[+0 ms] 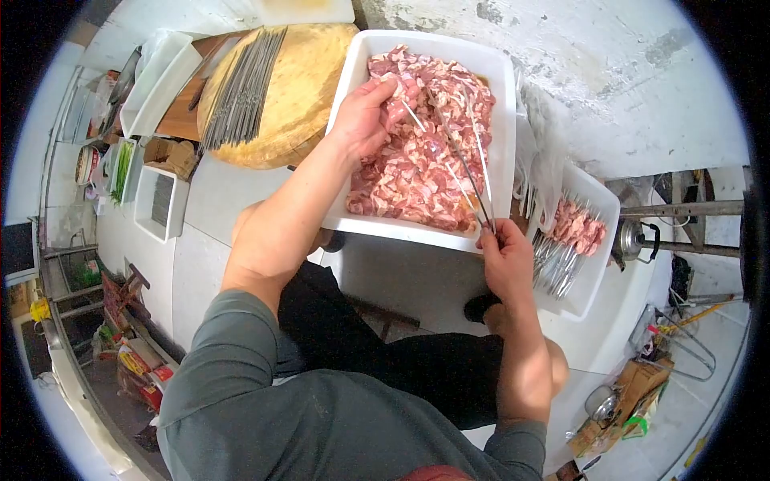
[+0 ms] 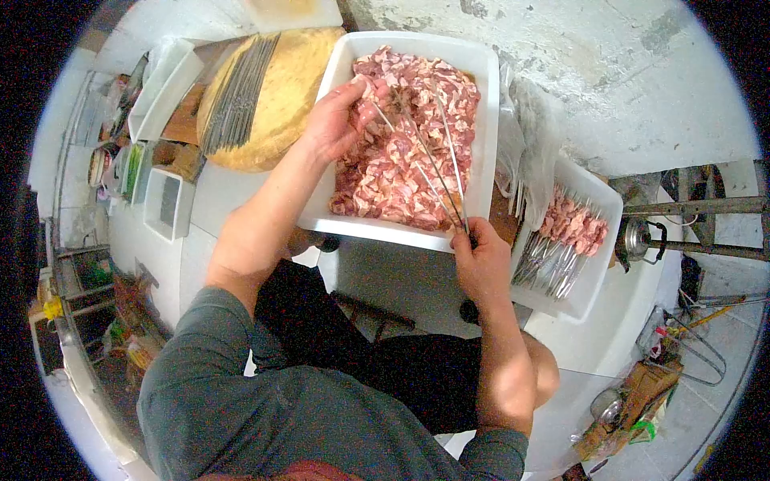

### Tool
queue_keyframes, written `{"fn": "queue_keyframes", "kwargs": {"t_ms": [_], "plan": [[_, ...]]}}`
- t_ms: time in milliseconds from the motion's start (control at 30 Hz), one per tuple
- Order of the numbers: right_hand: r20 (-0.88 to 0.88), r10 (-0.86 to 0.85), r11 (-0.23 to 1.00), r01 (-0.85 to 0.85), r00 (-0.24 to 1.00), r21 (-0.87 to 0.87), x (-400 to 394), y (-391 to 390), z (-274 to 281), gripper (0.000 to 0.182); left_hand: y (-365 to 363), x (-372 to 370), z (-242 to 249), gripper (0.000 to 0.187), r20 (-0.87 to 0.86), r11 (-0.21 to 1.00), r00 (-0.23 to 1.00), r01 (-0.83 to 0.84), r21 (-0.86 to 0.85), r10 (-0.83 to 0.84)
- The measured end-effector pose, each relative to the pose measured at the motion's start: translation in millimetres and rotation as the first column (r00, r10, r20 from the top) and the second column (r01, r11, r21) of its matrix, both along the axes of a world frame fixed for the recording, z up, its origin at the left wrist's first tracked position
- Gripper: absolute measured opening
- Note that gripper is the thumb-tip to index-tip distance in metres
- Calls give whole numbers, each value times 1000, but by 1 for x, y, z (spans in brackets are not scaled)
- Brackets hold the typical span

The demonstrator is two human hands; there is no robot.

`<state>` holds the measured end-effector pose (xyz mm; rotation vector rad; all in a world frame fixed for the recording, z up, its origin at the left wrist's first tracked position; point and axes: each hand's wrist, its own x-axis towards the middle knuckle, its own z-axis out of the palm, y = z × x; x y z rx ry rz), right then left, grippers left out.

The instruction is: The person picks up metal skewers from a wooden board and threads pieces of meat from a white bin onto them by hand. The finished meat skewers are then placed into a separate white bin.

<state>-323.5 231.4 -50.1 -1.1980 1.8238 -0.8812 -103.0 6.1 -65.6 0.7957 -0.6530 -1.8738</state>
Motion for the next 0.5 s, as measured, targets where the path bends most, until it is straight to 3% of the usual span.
{"fn": "queue_keyframes", "kwargs": {"t_ms": [500], "plan": [[-70, -52, 999, 52, 996, 10, 6, -1, -5, 20, 10, -11, 4, 19, 34, 998, 998, -59, -33, 61]]}}
